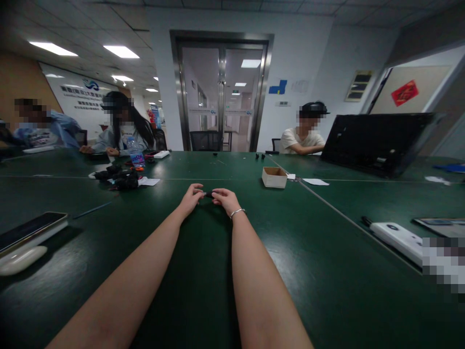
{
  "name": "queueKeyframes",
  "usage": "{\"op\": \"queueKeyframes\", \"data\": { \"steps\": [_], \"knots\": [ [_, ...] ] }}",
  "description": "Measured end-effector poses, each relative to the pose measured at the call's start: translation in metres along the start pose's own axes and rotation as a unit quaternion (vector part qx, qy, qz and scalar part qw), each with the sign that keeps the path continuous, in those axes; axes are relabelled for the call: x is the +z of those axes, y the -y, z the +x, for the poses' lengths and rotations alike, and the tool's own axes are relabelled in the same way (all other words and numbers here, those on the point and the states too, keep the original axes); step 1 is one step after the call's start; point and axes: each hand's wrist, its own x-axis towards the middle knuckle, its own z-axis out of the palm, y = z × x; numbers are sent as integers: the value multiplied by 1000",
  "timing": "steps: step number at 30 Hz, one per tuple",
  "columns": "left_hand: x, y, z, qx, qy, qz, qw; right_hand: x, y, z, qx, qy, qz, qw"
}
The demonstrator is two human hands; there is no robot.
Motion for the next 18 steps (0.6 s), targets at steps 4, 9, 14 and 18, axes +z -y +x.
{"op": "queueKeyframes", "data": {
  "steps": [4,9,14,18],
  "knots": [
    [0,-1,0,-1,32,-2,999,-1,-1,1,1,0,4,1000],
    [-1,-2,0,-17,51,2,999,-2,-2,1,1,6,6,1000],
    [-1,3,1,12,40,9,999,-2,-1,0,-3,8,2,1000],
    [-1,5,1,9,57,12,998,-2,1,-2,0,24,-3,1000]
  ]
}}
